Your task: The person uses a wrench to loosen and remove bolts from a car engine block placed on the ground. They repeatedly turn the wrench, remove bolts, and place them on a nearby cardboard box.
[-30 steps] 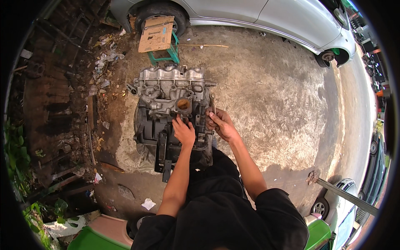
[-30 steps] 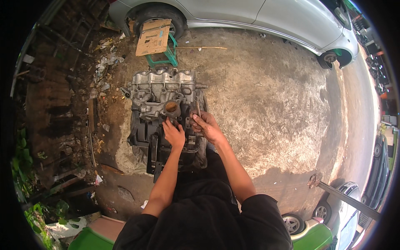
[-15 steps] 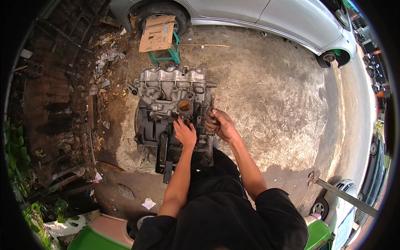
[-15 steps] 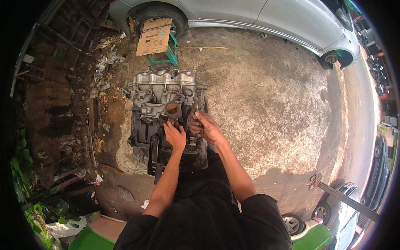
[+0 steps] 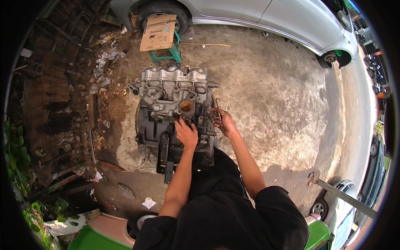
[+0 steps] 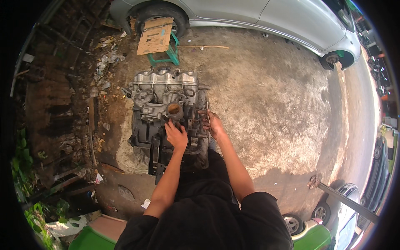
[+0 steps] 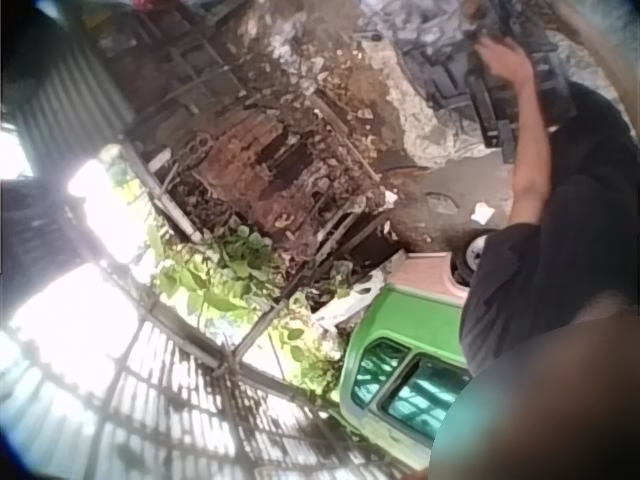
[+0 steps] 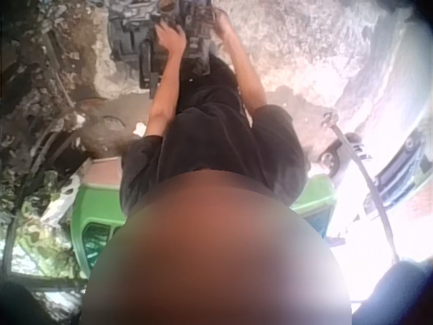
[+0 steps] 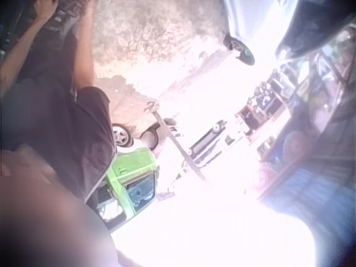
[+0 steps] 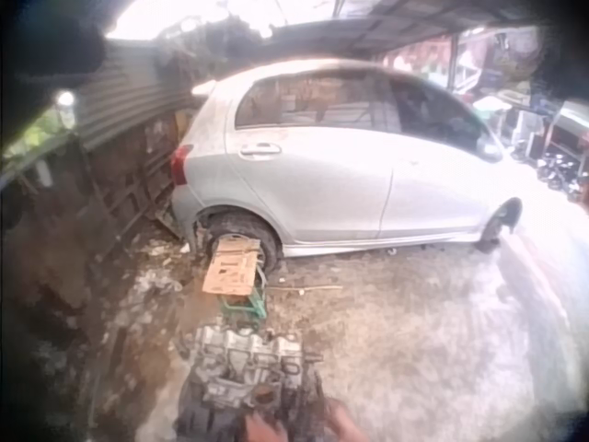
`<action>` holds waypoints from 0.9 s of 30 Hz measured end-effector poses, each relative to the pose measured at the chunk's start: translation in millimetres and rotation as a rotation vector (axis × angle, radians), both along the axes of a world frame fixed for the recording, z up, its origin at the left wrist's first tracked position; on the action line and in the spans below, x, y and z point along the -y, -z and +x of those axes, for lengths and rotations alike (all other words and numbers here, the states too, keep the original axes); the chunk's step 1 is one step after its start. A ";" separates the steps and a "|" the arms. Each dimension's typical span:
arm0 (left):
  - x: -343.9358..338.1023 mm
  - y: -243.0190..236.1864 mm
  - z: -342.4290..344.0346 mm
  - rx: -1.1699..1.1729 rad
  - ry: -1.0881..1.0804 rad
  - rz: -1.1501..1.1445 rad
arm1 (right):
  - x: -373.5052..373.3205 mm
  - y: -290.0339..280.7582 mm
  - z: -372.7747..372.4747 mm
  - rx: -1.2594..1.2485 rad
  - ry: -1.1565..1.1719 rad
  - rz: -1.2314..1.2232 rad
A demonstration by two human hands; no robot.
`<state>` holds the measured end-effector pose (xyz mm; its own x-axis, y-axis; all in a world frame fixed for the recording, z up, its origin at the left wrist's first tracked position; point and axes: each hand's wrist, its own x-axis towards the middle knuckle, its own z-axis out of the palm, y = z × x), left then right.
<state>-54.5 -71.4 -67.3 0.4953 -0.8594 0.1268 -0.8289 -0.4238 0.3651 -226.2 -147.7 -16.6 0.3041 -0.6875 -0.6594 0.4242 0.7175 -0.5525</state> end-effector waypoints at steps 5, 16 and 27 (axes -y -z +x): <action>-0.6 -3.8 1.4 0.022 0.031 0.025 | -10.8 79.2 -2.2 -0.326 -0.080 0.167; 1.5 -9.0 2.2 -0.131 0.011 0.136 | 23.8 86.3 7.6 -0.596 -0.393 0.044; 0.0 -9.3 0.3 -0.027 0.029 0.044 | 79.2 96.0 19.7 -0.773 -0.847 -0.109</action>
<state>-54.3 -71.4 -58.0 0.4727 -0.8780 0.0751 -0.8311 -0.4159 0.3691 -206.6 -226.9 -112.5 0.2364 -0.5205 -0.8205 -0.6502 0.5427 -0.5317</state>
